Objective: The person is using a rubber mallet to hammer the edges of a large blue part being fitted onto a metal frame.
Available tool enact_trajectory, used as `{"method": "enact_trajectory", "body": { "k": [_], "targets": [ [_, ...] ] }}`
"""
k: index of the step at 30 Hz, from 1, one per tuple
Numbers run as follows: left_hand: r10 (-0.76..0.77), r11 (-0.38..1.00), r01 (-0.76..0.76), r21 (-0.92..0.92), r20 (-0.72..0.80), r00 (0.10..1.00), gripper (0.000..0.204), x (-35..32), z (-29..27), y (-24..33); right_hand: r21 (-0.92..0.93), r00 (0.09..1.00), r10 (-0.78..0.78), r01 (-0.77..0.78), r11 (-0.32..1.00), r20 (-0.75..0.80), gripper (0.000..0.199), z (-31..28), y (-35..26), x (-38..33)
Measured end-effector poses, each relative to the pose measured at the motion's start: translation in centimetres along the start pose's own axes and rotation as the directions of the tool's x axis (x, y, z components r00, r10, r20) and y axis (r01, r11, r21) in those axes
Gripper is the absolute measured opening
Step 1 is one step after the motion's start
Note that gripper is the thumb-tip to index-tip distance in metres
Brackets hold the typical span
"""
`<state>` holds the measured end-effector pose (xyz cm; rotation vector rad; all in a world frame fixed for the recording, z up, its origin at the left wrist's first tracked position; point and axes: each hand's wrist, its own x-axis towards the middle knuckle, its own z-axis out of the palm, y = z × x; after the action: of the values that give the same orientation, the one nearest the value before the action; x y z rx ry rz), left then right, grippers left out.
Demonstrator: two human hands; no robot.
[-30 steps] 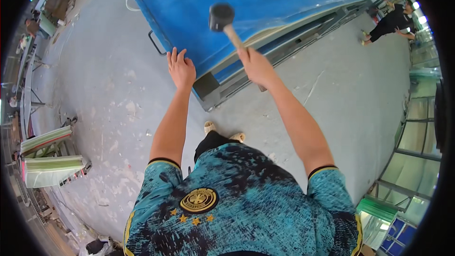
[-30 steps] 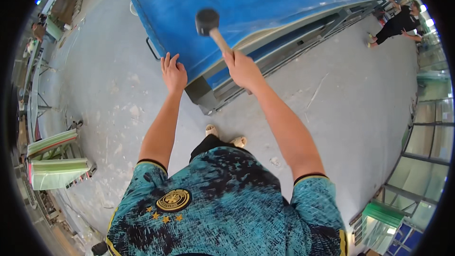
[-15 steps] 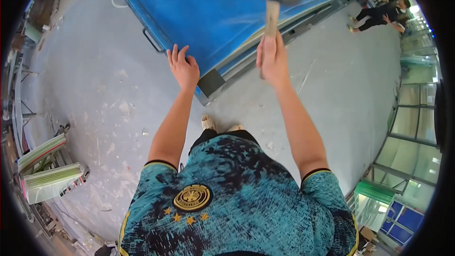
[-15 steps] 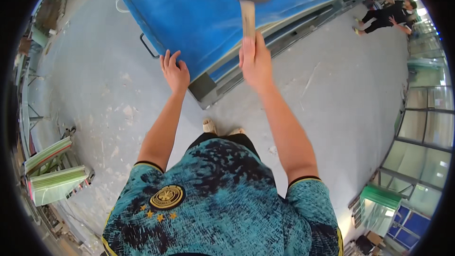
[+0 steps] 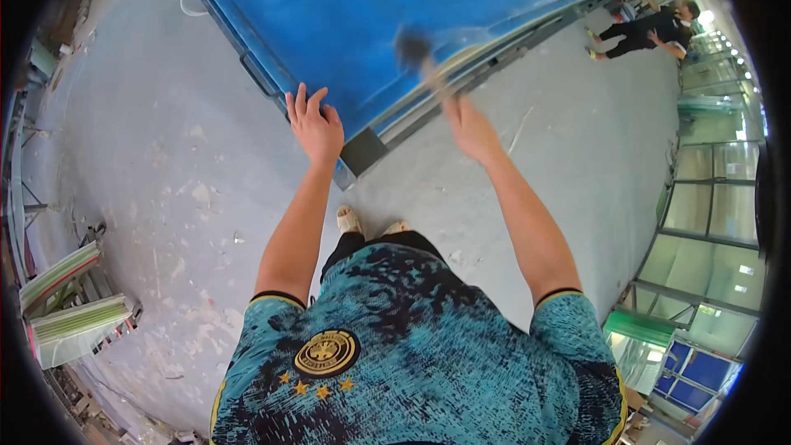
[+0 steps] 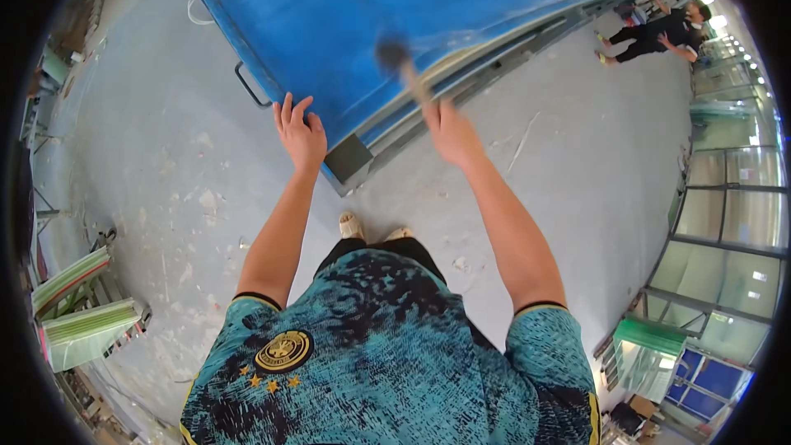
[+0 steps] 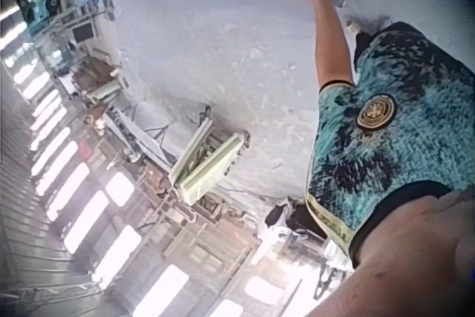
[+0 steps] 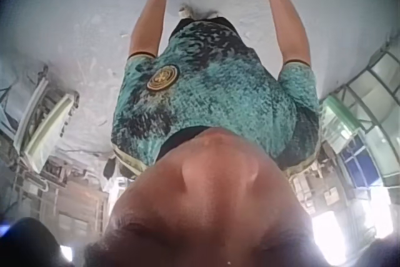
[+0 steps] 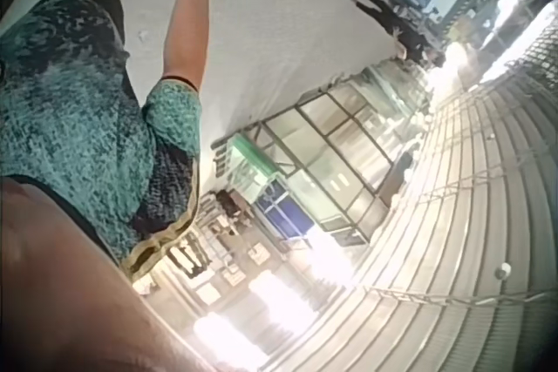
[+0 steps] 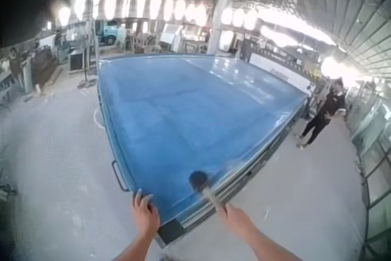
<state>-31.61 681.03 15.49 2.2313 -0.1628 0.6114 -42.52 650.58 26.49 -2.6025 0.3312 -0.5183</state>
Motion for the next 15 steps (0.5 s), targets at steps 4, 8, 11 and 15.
{"method": "enact_trajectory", "body": {
  "k": [4,8,11,15],
  "targets": [
    [-0.006,1.000,0.007,0.028,-0.034,0.999,0.034,1.6,-1.4,-1.2,0.018,0.904,0.296,-0.317,0.948,0.308,0.053,-8.1,-8.7,6.4],
    [0.008,1.000,-0.009,-0.009,-0.048,0.999,0.035,2.9,-1.6,0.3,0.487,0.980,0.194,-0.188,0.853,0.038,0.056,-7.9,-9.5,6.0],
    [-0.001,1.000,0.000,-0.029,-0.021,1.000,0.035,1.9,-1.2,0.6,0.032,1.000,-0.016,0.017,0.999,-0.013,0.052,-0.8,-0.1,0.0],
    [0.001,1.000,0.000,0.024,-0.070,0.998,0.035,3.9,-2.1,-1.7,0.321,0.917,0.275,-0.363,0.875,0.288,0.050,-9.3,-9.7,6.6]
  ]
}}
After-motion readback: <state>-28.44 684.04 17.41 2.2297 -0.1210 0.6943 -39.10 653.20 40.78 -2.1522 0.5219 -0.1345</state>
